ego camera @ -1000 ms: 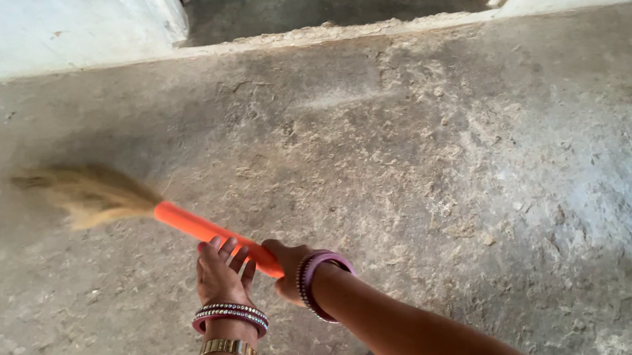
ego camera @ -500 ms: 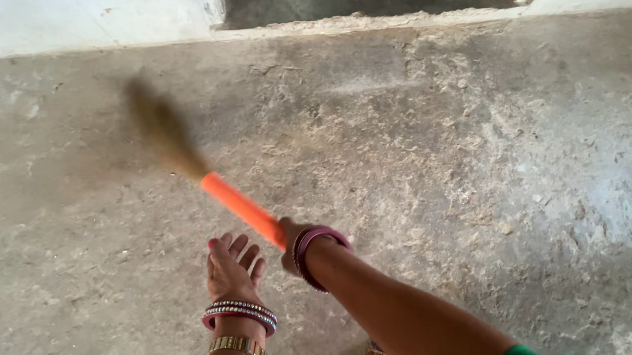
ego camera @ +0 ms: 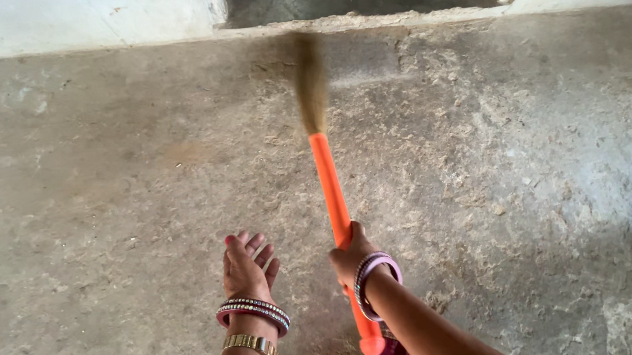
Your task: The person sweeps the floor with a broom, moving from one room to another.
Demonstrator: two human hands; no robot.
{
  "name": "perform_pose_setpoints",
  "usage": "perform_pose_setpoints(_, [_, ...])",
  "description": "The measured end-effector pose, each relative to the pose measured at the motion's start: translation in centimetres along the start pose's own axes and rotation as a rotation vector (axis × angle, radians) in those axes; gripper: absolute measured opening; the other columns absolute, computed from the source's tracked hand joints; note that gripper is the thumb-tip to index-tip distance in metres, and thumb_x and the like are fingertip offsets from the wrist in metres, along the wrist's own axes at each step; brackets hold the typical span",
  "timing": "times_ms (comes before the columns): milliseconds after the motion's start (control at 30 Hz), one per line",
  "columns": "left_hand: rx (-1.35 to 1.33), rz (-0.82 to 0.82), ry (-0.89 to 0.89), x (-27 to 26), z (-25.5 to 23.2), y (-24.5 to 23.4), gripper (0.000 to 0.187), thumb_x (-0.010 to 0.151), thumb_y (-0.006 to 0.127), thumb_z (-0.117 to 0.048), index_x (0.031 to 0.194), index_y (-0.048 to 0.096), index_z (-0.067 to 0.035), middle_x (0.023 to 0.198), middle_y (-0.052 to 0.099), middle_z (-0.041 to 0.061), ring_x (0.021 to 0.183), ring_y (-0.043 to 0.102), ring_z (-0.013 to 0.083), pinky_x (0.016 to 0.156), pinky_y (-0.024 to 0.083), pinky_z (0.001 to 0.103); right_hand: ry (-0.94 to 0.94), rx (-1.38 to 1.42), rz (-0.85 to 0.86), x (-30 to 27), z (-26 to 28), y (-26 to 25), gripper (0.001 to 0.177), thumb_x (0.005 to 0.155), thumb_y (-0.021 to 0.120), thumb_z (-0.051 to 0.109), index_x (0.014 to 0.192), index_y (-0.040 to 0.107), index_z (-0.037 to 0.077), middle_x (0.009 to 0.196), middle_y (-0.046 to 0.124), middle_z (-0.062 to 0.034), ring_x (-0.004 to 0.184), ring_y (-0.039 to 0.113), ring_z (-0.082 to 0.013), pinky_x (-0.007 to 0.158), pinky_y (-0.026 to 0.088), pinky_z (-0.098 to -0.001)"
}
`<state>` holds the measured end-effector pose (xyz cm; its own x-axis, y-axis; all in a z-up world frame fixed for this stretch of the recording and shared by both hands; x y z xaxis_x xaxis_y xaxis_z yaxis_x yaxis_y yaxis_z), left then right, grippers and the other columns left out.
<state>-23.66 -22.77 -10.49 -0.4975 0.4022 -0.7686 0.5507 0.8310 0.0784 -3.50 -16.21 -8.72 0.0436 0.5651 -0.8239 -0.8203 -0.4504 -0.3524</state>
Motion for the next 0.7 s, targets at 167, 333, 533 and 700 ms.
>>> perform_pose_setpoints(167, [0.06,0.01,0.002,-0.6,0.0,-1.7,0.057,0.102,0.031,-0.05,0.144,0.052,-0.018,0.135,0.066,0.0,0.11,0.064,0.0147,0.088,0.053,0.031,0.007,-0.274,0.086,1.7,-4.8,5.9,0.044,0.1,0.053,0.013,0.142,0.044,0.022,0.093,0.061,-0.0155,0.075,0.065,-0.0269,0.063,0.051,-0.0447])
perform_pose_setpoints(333, [0.092,0.016,0.002,0.0,1.3,-3.0,0.058,0.103,0.031,-0.051,0.144,0.051,-0.016,0.136,0.064,0.002,0.113,0.063,0.0152,0.092,0.052,0.032,-0.096,-0.494,0.267,-1.7,-3.2,8.7,0.072,0.088,0.063,0.004,0.149,0.037,0.033,0.112,0.064,-0.0116,0.098,0.07,-0.0275,0.082,0.057,-0.0413])
perform_pose_setpoints(533, [0.076,0.052,0.0,1.7,3.1,-0.8,0.059,0.102,0.032,-0.054,0.143,0.05,-0.016,0.136,0.064,0.003,0.112,0.062,0.0162,0.091,0.05,0.034,-0.139,-0.366,0.222,-3.6,0.1,3.3,0.076,0.086,0.054,-0.001,0.151,0.036,0.033,0.114,0.07,-0.0176,0.095,0.073,-0.0308,0.072,0.058,-0.0438])
perform_pose_setpoints(700, [0.072,0.105,0.021,3.3,3.1,3.6,0.059,0.1,0.035,-0.053,0.142,0.051,-0.015,0.135,0.064,0.005,0.108,0.063,0.0205,0.088,0.05,0.039,-0.066,0.003,-0.091,4.6,-0.8,-6.2,0.044,0.091,0.053,0.001,0.129,0.035,0.013,0.086,0.059,-0.0181,0.063,0.066,-0.0322,0.049,0.055,-0.0452])
Point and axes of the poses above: each hand's wrist, its own x-axis towards the middle knuckle, its own y-axis out of the palm, z = x × y, the point moved 9 cm from there along x, towards the middle knuckle
